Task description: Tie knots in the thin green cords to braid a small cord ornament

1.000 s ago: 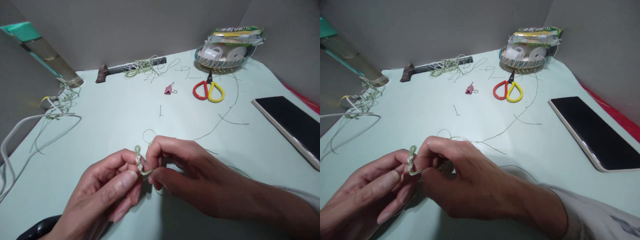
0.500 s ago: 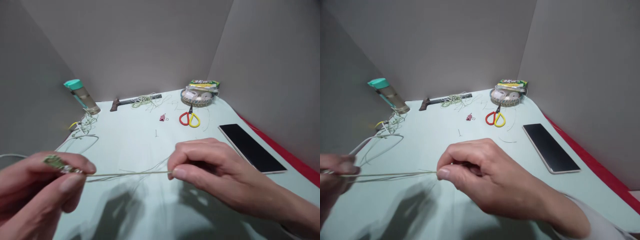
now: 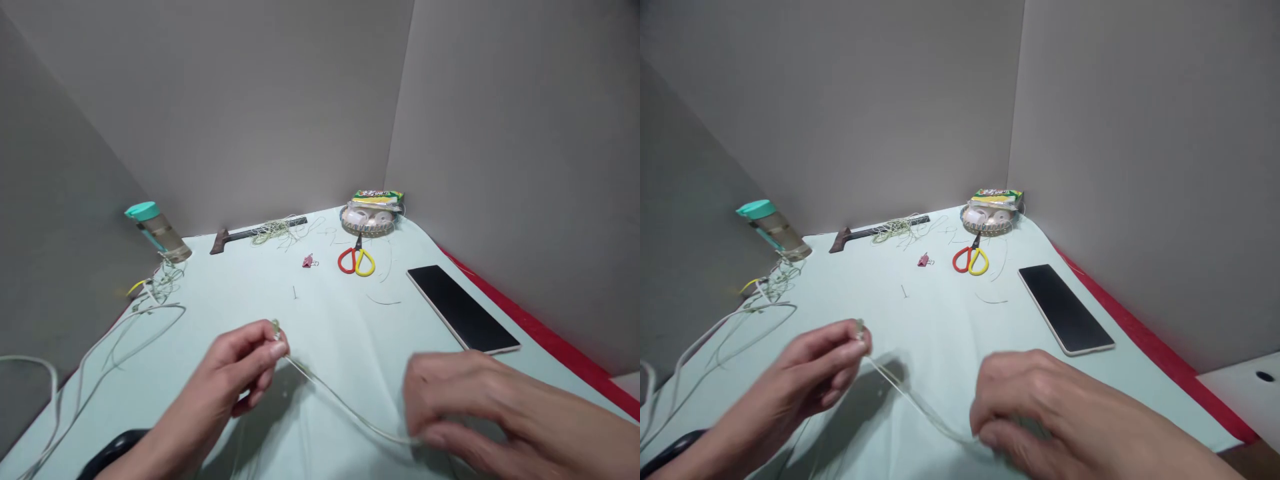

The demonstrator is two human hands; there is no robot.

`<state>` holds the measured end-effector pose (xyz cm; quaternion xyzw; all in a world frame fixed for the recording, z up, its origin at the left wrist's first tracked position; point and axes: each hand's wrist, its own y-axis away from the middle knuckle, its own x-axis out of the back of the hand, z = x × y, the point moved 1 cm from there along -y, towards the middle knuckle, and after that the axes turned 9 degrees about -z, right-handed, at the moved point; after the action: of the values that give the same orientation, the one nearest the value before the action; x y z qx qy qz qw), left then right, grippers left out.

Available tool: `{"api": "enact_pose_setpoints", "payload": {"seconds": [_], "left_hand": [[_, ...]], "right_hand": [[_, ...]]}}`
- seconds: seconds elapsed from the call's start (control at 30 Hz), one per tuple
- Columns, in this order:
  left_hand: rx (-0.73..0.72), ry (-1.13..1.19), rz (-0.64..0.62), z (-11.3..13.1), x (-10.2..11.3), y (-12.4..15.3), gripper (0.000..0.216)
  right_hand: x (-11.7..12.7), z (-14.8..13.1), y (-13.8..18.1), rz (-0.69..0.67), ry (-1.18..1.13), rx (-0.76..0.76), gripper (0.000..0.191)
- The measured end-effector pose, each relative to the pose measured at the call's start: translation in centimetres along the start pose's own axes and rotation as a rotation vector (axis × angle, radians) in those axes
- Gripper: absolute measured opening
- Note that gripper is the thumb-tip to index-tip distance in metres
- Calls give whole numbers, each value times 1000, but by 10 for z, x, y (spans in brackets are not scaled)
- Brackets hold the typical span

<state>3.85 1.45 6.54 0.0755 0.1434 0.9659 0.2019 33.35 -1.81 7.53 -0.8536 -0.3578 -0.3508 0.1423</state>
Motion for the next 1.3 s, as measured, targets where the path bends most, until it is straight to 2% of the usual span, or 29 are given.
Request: {"api": "enact_pose_setpoints", "payload": {"seconds": [0.03,0.1,0.17,0.33,0.43,0.73,1.03,1.3], "left_hand": [[14,-7,-23,-6,-4,-12,34],[25,-21,-59,-16,-7,-32,36],[26,-32,-82,-22,-7,-43,37],[10,-55,-94,-21,-4,-56,37],[18,-57,-93,-21,0,-62,33],[44,0,-91,-33,17,-73,29],[56,122,-36,-39,20,-96,33],[72,106,25,-35,24,-110,33]], "right_hand": [[-2,8,-9,-36,-35,-46,14],[-6,24,-33,6,-163,-128,11],[-11,36,-60,54,-329,-182,15],[-25,46,-118,73,-517,-133,24],[-29,42,-140,49,-551,-110,16],[-35,50,-171,14,-681,-138,12],[-37,68,-194,143,-729,-131,8],[-33,71,-209,239,-656,-193,8]]}}
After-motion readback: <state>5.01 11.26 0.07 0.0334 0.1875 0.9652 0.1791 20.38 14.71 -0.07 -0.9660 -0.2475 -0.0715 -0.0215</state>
